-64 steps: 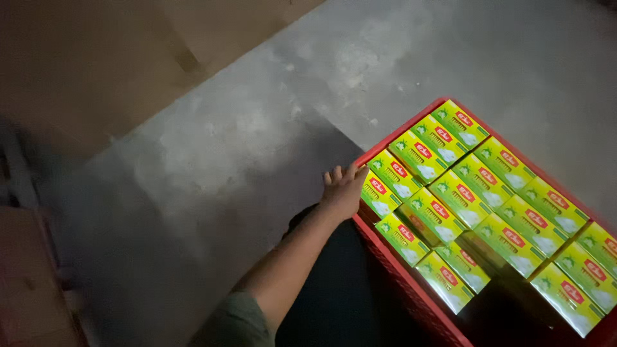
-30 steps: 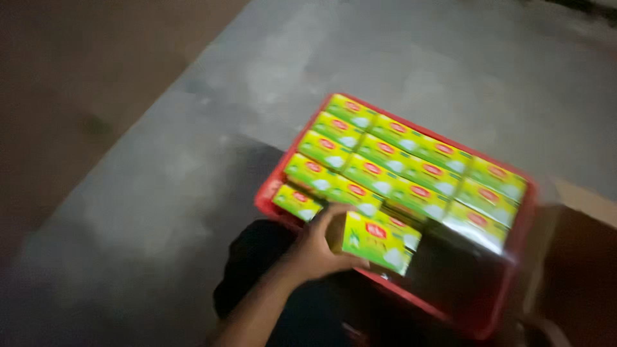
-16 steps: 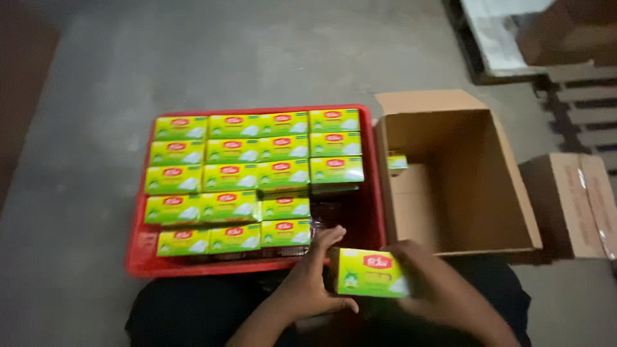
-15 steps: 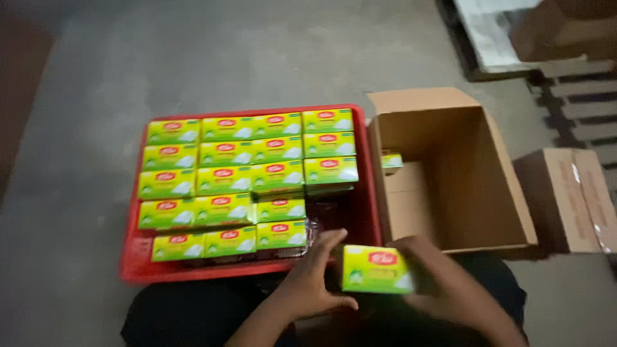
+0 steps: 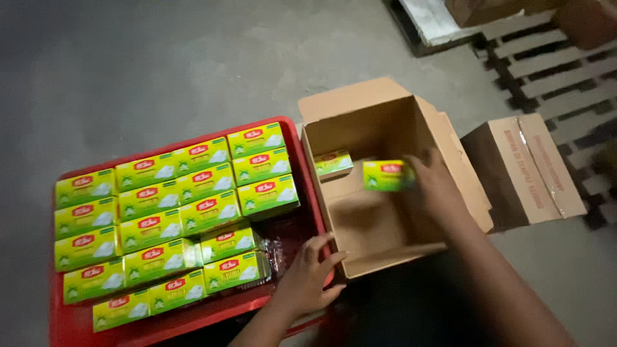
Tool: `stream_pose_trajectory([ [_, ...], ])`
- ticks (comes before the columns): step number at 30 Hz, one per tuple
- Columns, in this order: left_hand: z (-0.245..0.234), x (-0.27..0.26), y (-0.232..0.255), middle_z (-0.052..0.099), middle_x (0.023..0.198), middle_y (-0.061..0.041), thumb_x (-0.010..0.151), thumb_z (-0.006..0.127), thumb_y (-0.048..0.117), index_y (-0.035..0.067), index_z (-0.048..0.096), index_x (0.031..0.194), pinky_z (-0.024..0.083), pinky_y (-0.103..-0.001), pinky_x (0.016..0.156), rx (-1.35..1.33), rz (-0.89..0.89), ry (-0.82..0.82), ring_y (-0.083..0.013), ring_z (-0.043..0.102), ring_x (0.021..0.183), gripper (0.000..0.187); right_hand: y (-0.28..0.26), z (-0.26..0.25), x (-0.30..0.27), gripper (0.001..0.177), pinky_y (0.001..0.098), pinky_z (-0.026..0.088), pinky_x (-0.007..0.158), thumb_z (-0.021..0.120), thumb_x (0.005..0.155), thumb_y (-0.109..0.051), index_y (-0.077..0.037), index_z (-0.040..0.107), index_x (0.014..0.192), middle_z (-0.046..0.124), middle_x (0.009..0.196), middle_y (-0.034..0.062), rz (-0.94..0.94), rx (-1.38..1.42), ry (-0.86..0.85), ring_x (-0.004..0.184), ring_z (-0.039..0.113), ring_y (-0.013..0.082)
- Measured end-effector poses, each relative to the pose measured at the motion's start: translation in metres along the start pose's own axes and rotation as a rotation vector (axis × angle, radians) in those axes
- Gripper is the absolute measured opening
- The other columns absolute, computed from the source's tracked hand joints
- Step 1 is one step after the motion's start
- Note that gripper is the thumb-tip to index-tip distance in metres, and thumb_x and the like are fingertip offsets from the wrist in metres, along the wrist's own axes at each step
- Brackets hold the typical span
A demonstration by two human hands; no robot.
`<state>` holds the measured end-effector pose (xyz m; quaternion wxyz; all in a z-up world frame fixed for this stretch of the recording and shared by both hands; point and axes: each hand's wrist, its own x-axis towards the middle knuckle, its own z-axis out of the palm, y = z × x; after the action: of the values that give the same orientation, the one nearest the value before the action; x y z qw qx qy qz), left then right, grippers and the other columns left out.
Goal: The person transfers small green and yellow boxes from a red plastic crate into a brown cardboard box. They pick up the boxes one by one and place them neatly in rows inside the cardboard box. The process continues until the crate is emptied and the cardboard box is filled.
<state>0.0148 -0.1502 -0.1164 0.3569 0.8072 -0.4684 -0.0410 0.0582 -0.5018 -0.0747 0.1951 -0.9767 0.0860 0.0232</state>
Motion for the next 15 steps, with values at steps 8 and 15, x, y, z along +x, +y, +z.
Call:
stream_pose_trajectory([
  [8, 0.0, 0.003, 0.0, 0.034, 0.147, -0.018, 0.077, 0.09, 0.028, 0.013, 0.061, 0.126, 0.042, -0.051, 0.113, -0.032, -0.05, 0.031, -0.0413, 0.045, 0.135, 0.059, 0.028, 0.124, 0.12, 0.052, 0.0497, 0.064, 0.06, 0.056, 0.091, 0.0, -0.004, 0.045, 0.142, 0.036, 0.139, 0.0202, 0.058, -0.381, -0.05, 0.09, 0.064, 0.0385],
  [15, -0.001, 0.005, -0.001, 0.04, 0.144, -0.021, 0.076, 0.093, 0.03, 0.014, 0.064, 0.122, 0.044, -0.053, 0.111, -0.006, -0.035, 0.035, -0.0417, 0.048, 0.131, 0.057, 0.064, 0.181, 0.167, 0.021, 0.05, 0.059, 0.045, 0.051, 0.099, -0.015, -0.011, 0.066, 0.114, 0.042, 0.128, 0.016, 0.022, -0.506, 0.093, 0.073, 0.063, 0.0337],
])
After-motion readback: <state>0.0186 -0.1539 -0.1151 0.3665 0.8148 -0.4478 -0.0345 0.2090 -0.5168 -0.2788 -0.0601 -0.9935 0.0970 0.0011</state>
